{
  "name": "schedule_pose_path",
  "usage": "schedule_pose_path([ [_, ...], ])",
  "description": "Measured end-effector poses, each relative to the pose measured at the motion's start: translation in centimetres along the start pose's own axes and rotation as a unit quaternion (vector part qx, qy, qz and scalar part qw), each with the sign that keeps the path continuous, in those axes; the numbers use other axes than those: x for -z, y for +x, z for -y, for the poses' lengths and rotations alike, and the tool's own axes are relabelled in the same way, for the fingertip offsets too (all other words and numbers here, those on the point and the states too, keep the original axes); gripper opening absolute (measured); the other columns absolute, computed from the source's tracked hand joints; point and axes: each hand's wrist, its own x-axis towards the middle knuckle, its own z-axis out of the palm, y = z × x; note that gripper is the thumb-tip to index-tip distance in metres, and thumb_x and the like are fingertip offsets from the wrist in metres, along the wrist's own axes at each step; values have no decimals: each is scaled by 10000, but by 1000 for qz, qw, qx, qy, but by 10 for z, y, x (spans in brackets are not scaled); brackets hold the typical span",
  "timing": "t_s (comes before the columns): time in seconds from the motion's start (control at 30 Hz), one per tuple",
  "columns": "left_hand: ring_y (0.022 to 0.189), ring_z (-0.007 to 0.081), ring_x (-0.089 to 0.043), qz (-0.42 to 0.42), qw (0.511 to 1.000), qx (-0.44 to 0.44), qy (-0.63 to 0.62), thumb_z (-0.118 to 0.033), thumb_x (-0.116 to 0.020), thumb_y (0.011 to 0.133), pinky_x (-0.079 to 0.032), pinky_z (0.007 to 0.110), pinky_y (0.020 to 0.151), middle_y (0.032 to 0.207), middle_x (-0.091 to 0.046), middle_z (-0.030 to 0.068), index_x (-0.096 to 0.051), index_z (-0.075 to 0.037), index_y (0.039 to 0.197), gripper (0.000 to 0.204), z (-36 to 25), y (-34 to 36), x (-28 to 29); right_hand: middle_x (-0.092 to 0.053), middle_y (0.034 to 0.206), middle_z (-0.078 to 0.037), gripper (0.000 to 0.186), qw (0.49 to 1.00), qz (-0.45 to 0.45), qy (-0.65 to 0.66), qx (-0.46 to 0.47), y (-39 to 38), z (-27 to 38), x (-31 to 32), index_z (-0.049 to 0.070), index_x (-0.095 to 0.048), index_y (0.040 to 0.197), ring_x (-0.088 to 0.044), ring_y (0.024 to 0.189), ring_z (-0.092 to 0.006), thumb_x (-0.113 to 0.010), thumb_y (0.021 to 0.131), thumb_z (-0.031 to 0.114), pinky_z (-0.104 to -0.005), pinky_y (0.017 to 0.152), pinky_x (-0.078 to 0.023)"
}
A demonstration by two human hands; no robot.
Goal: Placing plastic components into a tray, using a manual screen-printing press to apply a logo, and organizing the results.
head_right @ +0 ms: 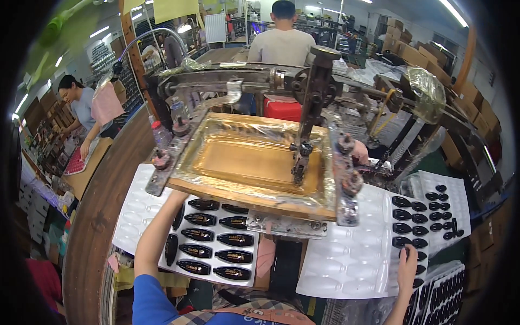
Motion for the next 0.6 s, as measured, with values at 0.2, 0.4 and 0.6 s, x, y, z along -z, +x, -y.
schedule_pose_path([
  [0.2, 889, 188, -552, 154, 980, -33, 124, -181, -584, 785, -426, 291, 785, 940, -582, 71, -499, -2, 1089, 363, 69, -2, -81, -408, 1202, -68, 431, 954, 40, 265, 137, 16, 97, -17, 54, -474, 1098, -473, 959, -140, -605, 688, 63, -235, 723, -428],
  [0.4, 910, 157, -530, 285, 920, -96, 251, -210, -575, 795, -416, 280, 813, 1001, -554, 61, -488, -6, 1106, 382, 73, -12, -120, -539, 1044, -77, 501, 910, 128, 329, 217, 40, 201, -66, 60, -474, 1128, -505, 962, -164, -693, 680, 117, -279, 813, -407],
  [0.6, 846, 91, -523, 209, 857, -66, 466, -202, -560, 819, -415, 222, 749, 934, -572, 16, -558, -19, 1009, 264, 19, -22, -131, -565, 998, -120, 515, 927, 255, 140, 238, 29, 281, -71, 27, -531, 1048, -533, 920, -235, -677, 686, 364, -304, 798, -409],
])
